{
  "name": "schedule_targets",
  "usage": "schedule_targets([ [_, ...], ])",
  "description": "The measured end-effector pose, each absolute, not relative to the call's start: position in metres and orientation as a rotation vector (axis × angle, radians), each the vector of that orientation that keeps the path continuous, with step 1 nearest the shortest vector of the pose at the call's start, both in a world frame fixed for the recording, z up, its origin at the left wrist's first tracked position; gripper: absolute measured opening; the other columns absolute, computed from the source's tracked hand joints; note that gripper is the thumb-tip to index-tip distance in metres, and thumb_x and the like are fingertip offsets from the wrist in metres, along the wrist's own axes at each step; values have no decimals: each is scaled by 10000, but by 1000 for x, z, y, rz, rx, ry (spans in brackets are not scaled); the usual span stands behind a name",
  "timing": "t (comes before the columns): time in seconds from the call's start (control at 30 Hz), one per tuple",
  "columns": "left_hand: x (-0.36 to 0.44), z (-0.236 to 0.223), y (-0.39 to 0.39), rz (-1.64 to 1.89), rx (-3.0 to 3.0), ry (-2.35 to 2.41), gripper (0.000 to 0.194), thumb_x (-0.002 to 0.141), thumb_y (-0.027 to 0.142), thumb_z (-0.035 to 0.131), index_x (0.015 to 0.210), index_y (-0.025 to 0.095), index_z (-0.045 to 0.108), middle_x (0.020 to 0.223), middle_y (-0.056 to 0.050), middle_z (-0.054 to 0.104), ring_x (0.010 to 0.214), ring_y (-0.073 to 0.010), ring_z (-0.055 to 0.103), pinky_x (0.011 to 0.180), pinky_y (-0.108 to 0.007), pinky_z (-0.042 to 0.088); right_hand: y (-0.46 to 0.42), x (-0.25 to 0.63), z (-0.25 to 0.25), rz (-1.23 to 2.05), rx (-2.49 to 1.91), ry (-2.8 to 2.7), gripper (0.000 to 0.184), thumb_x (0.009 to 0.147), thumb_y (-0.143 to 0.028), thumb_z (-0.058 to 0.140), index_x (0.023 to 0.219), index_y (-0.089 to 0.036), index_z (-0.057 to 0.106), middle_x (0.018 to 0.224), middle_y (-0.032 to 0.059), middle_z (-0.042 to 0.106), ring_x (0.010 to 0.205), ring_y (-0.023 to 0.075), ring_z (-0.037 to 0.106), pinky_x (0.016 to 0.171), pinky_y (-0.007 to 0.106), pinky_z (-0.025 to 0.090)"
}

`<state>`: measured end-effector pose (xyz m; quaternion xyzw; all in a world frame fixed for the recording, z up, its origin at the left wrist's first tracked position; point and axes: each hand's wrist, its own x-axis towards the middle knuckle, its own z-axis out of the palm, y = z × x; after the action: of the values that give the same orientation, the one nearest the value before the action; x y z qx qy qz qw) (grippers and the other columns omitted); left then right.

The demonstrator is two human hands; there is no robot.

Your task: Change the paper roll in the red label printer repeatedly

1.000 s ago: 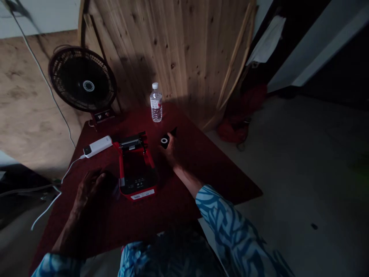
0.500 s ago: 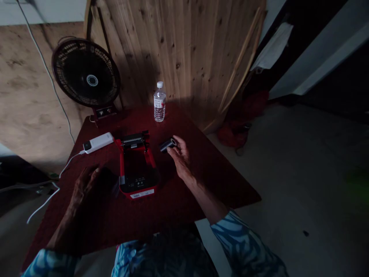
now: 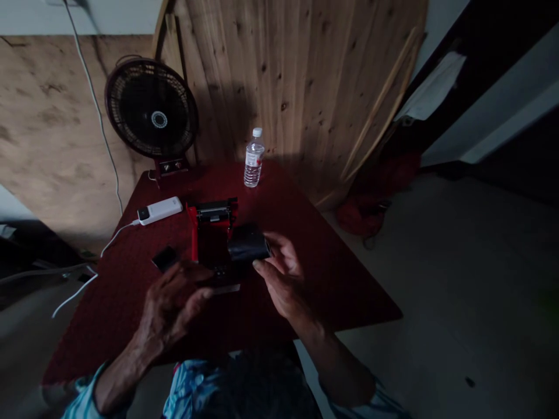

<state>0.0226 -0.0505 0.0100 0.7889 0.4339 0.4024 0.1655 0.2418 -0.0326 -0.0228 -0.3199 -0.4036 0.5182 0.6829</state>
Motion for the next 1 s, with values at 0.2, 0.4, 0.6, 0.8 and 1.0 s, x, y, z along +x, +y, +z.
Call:
schedule_targets([
  [0.2, 50, 30, -48, 929, 1553, 1041, 535, 820, 605, 677, 1099, 150, 710, 951, -103, 755, 836, -235, 701, 726, -301, 545, -58, 234, -16, 1216, -621, -1081, 385, 768, -295, 822, 1115, -350, 665, 1154, -12, 660, 1070, 154, 660, 939, 297, 546],
  [0.4, 36, 21, -46, 934, 1302, 1036, 623, 731, 624, 762, 1156, 187, 631, 734, -51, 717, 630, -196, 658, 593, -281, 525, -58, 232, -14, 1088, -648, -1184, 351, 823, -322, 773, 1149, -363, 647, 1185, 5, 640, 1097, 153, 644, 968, 303, 546],
  [0.6, 28, 23, -57, 731, 1439, 1027, 519, 751, 678, 705, 748, 160, 736, 653, -89, 704, 625, -204, 656, 598, -285, 505, -60, 227, -15, 1052, -669, -1196, 372, 843, -304, 754, 1186, -355, 618, 1214, 20, 627, 1113, 167, 638, 943, 287, 551],
  [0.8, 37, 22, -51, 865, 1308, 1010, 395, 743, 566, 775, 818, 180, 734, 638, -40, 694, 564, -157, 616, 546, -248, 498, -68, 226, -21, 1015, -698, -1340, 425, 838, -229, 756, 1204, -379, 600, 1200, 1, 620, 1096, 152, 623, 927, 260, 528],
  [1.0, 30, 21, -41, 946, 1305, 1128, 428, 666, 550, 833, 853, 178, 730, 668, -29, 708, 593, -176, 631, 542, -264, 518, -58, 230, -17, 992, -690, -1423, 391, 871, -237, 710, 1225, -364, 604, 1204, 14, 630, 1096, 158, 623, 950, 291, 518],
])
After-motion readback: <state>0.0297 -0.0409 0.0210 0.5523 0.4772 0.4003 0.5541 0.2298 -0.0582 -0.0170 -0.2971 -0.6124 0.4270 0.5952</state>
